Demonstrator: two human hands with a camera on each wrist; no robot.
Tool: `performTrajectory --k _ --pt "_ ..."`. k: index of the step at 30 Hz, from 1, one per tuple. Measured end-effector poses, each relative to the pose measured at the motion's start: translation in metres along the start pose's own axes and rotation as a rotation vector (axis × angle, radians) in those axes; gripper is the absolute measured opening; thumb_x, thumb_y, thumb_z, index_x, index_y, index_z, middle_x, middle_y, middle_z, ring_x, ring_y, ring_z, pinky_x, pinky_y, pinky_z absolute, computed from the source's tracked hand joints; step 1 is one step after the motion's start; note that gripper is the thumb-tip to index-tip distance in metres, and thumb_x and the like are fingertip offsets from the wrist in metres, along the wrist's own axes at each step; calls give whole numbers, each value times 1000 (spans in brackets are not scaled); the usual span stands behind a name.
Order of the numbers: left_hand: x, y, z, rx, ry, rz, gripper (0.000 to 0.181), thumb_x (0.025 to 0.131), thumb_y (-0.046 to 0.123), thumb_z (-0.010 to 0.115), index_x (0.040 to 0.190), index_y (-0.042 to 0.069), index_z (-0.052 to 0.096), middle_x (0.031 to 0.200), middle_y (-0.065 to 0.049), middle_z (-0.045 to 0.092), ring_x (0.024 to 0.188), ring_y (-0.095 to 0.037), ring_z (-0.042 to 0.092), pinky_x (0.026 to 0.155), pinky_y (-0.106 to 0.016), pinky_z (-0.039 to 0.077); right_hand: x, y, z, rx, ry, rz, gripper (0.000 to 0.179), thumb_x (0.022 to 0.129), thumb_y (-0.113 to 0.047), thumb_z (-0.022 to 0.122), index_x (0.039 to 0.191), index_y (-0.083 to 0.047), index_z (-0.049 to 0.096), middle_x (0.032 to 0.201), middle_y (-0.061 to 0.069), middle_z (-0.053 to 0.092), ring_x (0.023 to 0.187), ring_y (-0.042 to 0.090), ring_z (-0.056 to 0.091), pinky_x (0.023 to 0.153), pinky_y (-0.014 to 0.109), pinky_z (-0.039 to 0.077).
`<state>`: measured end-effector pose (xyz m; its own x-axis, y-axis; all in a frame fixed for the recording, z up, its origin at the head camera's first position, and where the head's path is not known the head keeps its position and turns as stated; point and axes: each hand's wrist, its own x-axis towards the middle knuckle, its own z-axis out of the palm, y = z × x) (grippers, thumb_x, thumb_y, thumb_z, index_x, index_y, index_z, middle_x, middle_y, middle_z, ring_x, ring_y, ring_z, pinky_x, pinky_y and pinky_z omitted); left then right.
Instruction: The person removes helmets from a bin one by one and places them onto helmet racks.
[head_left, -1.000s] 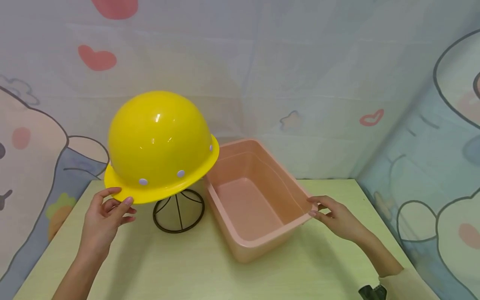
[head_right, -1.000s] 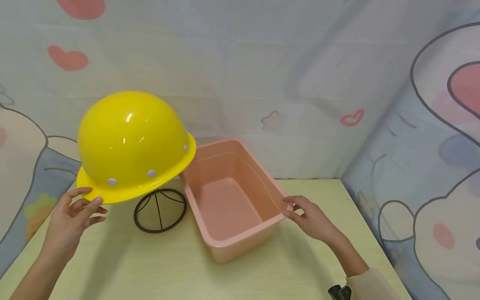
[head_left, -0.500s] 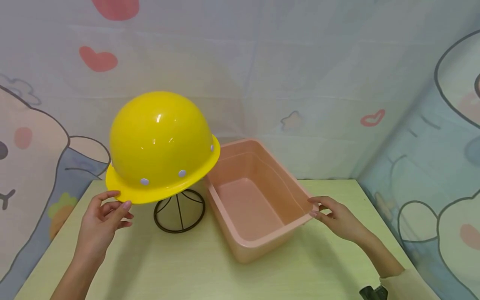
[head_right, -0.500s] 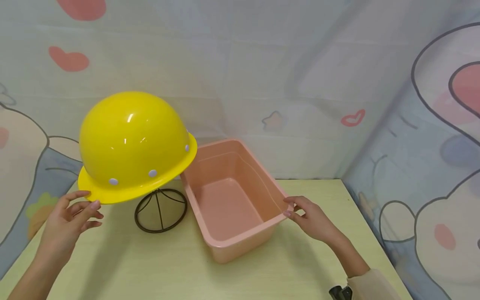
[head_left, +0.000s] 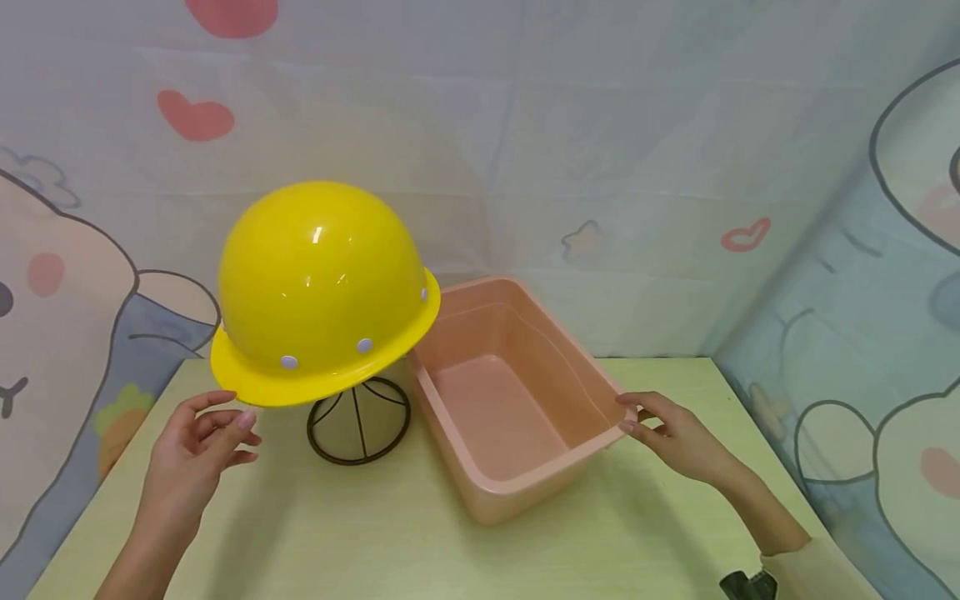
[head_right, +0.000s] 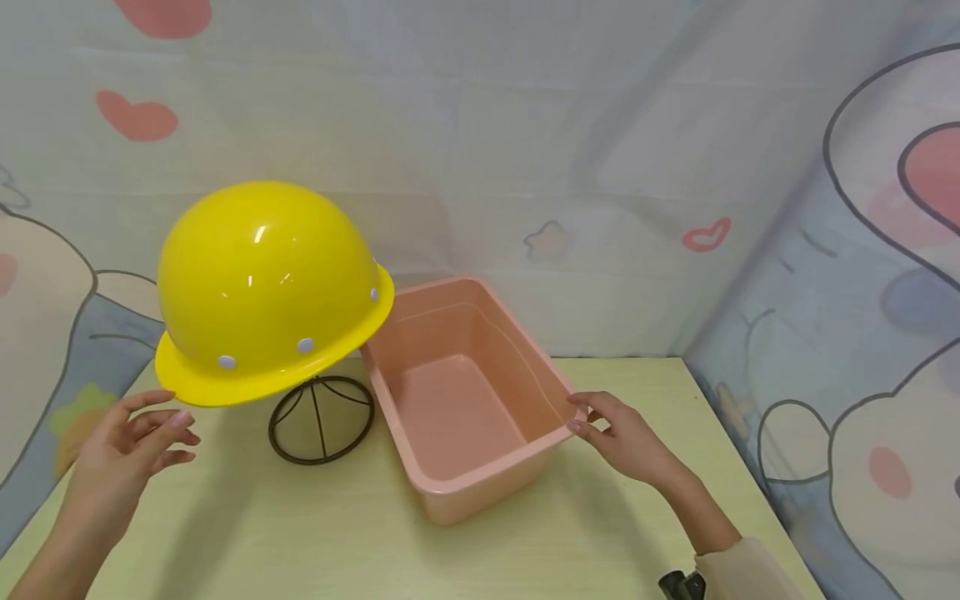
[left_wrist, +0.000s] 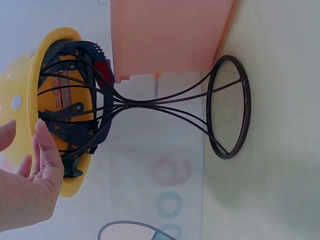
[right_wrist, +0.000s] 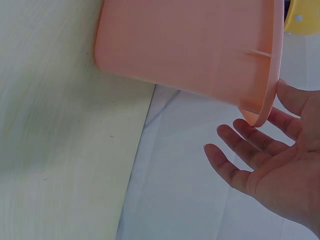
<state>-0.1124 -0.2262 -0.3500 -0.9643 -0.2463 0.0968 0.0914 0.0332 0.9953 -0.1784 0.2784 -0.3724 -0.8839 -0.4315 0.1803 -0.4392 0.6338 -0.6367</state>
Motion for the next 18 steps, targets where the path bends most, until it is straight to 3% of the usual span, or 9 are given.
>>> performTrajectory --k 13,18 --pt "-8 -11 -7 -41 -56 39 32 88 11 60 116 14 44 90 2 58 74 -10 62 62 -22 54 -7 1 -3 -18 10 12 40 92 -16 57 127 0 48 121 15 53 99 29 55 71 29 52" --pt "-12 -15 -11 -17 -77 25 31 89 10 59 116 16 45 92 3 58 77 -10 63 63 -22 54 -12 2 -6 -54 25 11 40 91 -16 57 127 -1 47 123 17 51 101 33 55 74 35 52"
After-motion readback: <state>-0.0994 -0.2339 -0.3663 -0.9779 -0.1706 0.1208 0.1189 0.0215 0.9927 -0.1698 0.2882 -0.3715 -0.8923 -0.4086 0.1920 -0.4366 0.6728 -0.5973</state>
